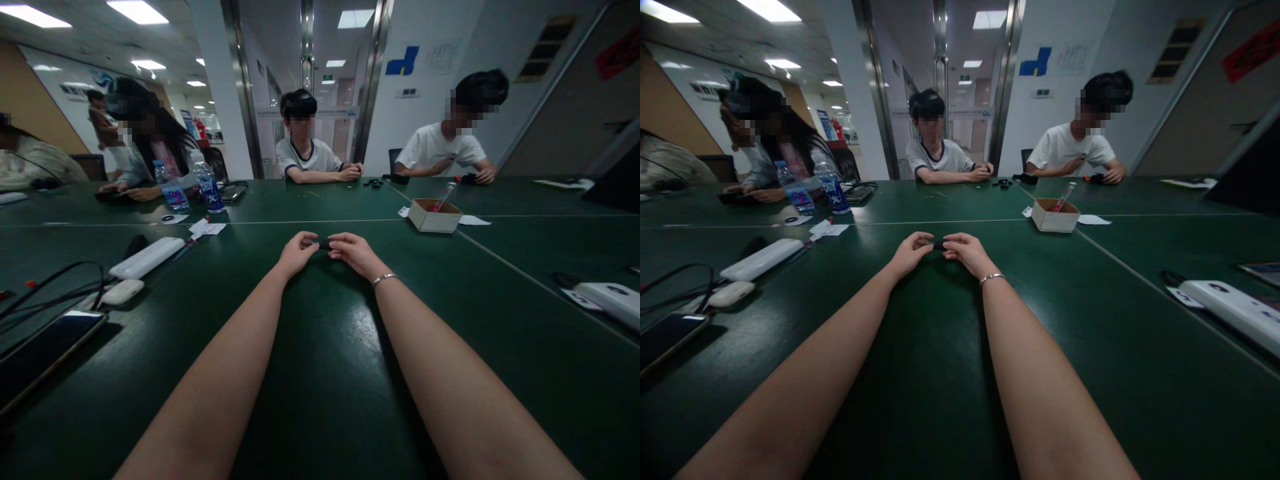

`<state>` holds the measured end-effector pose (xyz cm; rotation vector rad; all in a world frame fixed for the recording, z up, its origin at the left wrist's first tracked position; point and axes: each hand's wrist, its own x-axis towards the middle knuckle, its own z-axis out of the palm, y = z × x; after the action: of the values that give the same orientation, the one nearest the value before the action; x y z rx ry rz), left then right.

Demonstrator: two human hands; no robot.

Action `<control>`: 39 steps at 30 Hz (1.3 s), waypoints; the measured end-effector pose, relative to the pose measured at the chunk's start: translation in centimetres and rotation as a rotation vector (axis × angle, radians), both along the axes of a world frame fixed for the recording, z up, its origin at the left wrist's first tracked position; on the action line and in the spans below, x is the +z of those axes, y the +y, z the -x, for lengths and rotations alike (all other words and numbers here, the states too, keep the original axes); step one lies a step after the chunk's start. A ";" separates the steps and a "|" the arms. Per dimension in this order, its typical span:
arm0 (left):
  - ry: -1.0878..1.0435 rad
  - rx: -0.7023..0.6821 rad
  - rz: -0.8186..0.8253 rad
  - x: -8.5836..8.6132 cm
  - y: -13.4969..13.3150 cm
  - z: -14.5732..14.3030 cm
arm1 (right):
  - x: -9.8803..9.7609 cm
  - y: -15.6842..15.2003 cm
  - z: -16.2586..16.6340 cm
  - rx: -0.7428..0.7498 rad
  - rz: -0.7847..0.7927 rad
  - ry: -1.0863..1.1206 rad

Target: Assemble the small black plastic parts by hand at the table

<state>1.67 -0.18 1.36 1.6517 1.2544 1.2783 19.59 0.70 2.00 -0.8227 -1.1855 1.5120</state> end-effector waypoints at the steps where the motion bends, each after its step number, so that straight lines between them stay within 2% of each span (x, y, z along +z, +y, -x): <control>1: -0.004 0.002 0.025 0.0 0.1 0.0 | 0.0 0.0 0.0 -0.003 0.002 0.003; 5: -0.012 -0.026 0.034 -0.1 0.2 0.1 | 0.0 0.0 0.0 -0.001 0.005 0.008; 7: -0.004 -0.012 0.003 -0.2 0.2 0.1 | 0.0 0.0 0.0 0.004 0.003 0.009; 11: -0.027 0.010 0.050 -0.2 0.2 0.1 | 0.0 0.1 -0.1 0.007 0.000 0.005; 16: -0.021 0.013 -0.011 -0.1 0.0 0.1 | -0.1 0.2 -0.1 0.017 -0.007 0.001; 20: -0.034 -0.024 0.060 0.0 -0.1 0.1 | -0.2 0.2 0.0 0.006 0.000 -0.003; 24: 0.006 0.001 -0.022 -0.1 -0.1 0.1 | -0.2 0.3 0.0 0.006 -0.004 -0.005; 28: -0.018 -0.021 0.034 -0.4 0.1 0.1 | -0.2 0.2 0.0 0.010 -0.004 -0.006; 31: -0.009 -0.006 -0.020 -0.6 0.3 0.2 | -0.1 0.0 0.1 0.001 0.004 -0.003; 35: -0.045 -0.029 0.046 -0.5 0.2 0.1 | 0.1 -0.1 0.2 0.005 0.013 -0.007; 39: -0.028 -0.027 0.019 -0.2 0.0 0.1 | 0.0 0.0 0.1 0.015 0.004 -0.010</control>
<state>1.58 -0.20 1.15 1.6264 1.2207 1.2653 19.47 0.70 2.03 -0.8268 -1.1991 1.5245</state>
